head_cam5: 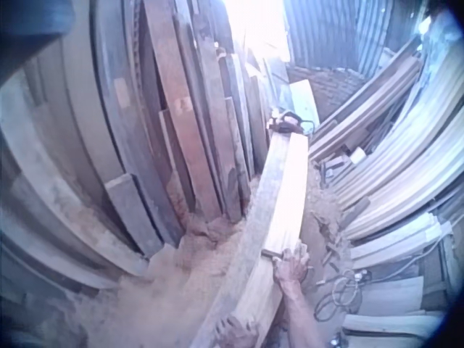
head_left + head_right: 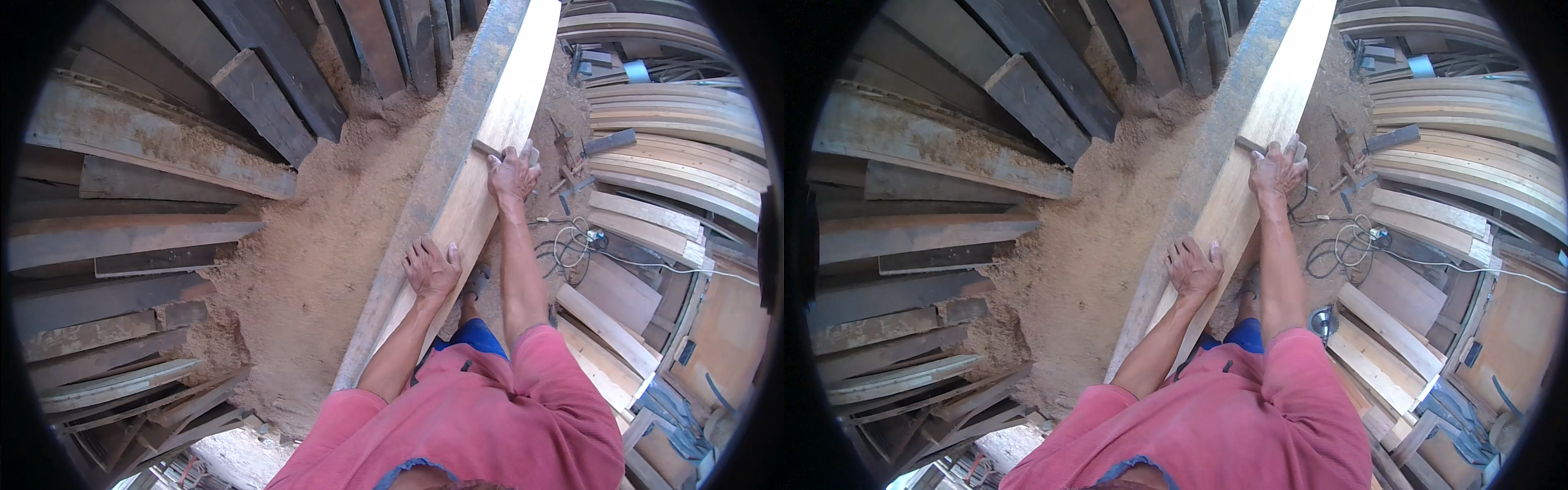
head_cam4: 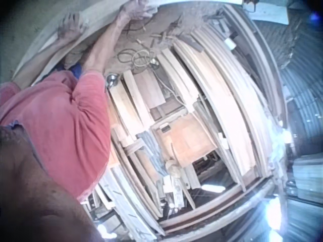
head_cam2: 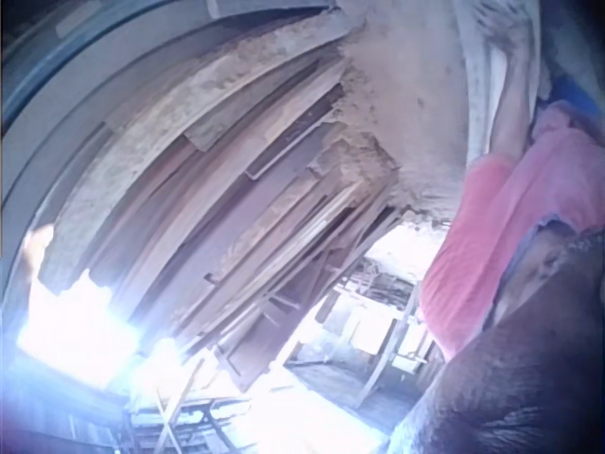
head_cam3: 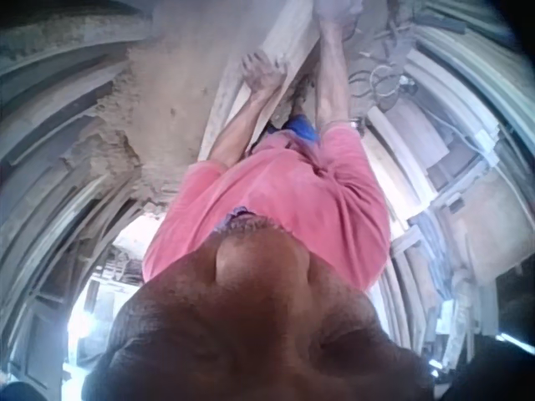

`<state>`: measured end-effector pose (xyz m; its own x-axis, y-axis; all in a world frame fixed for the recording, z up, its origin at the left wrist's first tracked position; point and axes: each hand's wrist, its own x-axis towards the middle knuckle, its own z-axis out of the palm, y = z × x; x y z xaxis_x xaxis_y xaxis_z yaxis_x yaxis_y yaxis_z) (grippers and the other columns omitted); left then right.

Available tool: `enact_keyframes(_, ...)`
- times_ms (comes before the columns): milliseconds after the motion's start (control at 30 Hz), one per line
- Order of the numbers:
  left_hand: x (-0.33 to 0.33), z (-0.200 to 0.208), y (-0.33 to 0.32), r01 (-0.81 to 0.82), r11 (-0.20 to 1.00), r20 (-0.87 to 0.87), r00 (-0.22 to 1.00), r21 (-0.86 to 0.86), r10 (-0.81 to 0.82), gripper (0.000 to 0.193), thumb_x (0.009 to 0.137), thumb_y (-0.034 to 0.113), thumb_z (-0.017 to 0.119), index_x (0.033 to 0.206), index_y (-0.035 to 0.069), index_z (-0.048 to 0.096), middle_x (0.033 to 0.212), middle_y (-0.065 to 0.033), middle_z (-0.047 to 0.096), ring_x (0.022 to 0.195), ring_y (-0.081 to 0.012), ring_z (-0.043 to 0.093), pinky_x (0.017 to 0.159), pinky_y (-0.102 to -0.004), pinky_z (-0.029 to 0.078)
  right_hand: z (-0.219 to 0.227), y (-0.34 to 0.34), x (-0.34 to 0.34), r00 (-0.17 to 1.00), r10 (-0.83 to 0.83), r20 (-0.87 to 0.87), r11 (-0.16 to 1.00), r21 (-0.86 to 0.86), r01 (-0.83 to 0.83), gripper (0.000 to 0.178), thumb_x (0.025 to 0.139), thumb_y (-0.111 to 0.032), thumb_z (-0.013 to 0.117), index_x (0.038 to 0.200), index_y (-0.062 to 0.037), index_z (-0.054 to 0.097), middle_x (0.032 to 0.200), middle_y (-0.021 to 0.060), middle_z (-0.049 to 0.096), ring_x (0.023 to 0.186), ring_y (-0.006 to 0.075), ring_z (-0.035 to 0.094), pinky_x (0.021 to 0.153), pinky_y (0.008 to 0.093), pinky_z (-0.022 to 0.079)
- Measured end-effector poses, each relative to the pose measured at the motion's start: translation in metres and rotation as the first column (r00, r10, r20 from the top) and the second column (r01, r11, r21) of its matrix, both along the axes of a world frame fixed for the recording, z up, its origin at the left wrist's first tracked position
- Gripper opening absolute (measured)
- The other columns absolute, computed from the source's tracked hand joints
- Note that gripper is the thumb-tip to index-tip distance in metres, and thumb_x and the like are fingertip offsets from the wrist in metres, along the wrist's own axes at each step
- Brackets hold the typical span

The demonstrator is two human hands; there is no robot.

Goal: The person measures a long wooden plank with a tape measure, marks it by hand, and then uses a piece of sandpaper to sand the length of the wood. The person then moves to a large wooden door and rubs their hands across the surface of the door panels.

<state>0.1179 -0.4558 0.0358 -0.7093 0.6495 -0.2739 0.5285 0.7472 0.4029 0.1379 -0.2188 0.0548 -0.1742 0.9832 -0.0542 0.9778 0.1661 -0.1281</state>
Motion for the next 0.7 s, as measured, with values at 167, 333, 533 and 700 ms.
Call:
enact_keyframes(167, -0.001, -0.008, -0.002, -0.029, 0.992, -0.039, 0.999, 0.119, 0.033, 0.056, 0.088, 0.044, 0.063, 0.113, -0.005, 0.054, 0.110, -0.0236, 0.059, 0.108, -0.0406, 0.054, 0.093, -0.0554, 0.041, 0.002, -0.027, -0.001, 1.000, 0.020, -0.012, 0.999, -0.031, -0.020, 0.050, 0.086, -0.046, 0.073, 0.120, -0.0102, 0.071, 0.157, 0.0197, 0.041, 0.132, 0.0501, 0.044, 0.106, 0.0553, 0.040)
enact_keyframes(333, 0.001, -0.003, 0.000, 0.030, 0.997, -0.046, 0.999, 0.073, -0.027, 0.059, 0.086, 0.044, 0.064, 0.117, -0.006, 0.053, 0.115, -0.0233, 0.058, 0.110, -0.0405, 0.053, 0.094, -0.0540, 0.041, -0.013, 0.010, 0.007, 0.992, 0.090, 0.088, 0.984, 0.144, -0.102, 0.054, 0.086, -0.053, 0.071, 0.117, -0.0088, 0.072, 0.154, 0.0207, 0.045, 0.129, 0.0507, 0.046, 0.107, 0.0555, 0.036)
enact_keyframes(533, -0.002, -0.005, 0.000, 0.016, 0.994, -0.086, 0.996, 0.105, -0.007, 0.058, 0.085, 0.043, 0.065, 0.113, -0.006, 0.053, 0.110, -0.0237, 0.058, 0.105, -0.0414, 0.054, 0.091, -0.0539, 0.041, -0.002, 0.072, -0.016, 0.995, 0.077, 0.062, 0.997, 0.021, -0.079, 0.063, 0.085, -0.057, 0.072, 0.125, -0.0082, 0.068, 0.158, 0.0278, 0.036, 0.125, 0.0530, 0.052, 0.102, 0.0572, 0.045)
enact_keyframes(700, -0.002, -0.005, 0.000, 0.012, 0.997, -0.051, 0.999, 0.082, -0.008, 0.060, 0.085, 0.044, 0.065, 0.115, -0.006, 0.053, 0.112, -0.0243, 0.058, 0.106, -0.0417, 0.054, 0.091, -0.0540, 0.042, 0.025, 0.065, -0.027, 0.995, -0.103, -0.008, 0.990, -0.096, 0.101, 0.069, 0.081, -0.058, 0.076, 0.128, -0.0073, 0.067, 0.158, 0.0389, 0.025, 0.129, 0.0576, 0.047, 0.108, 0.0564, 0.043)
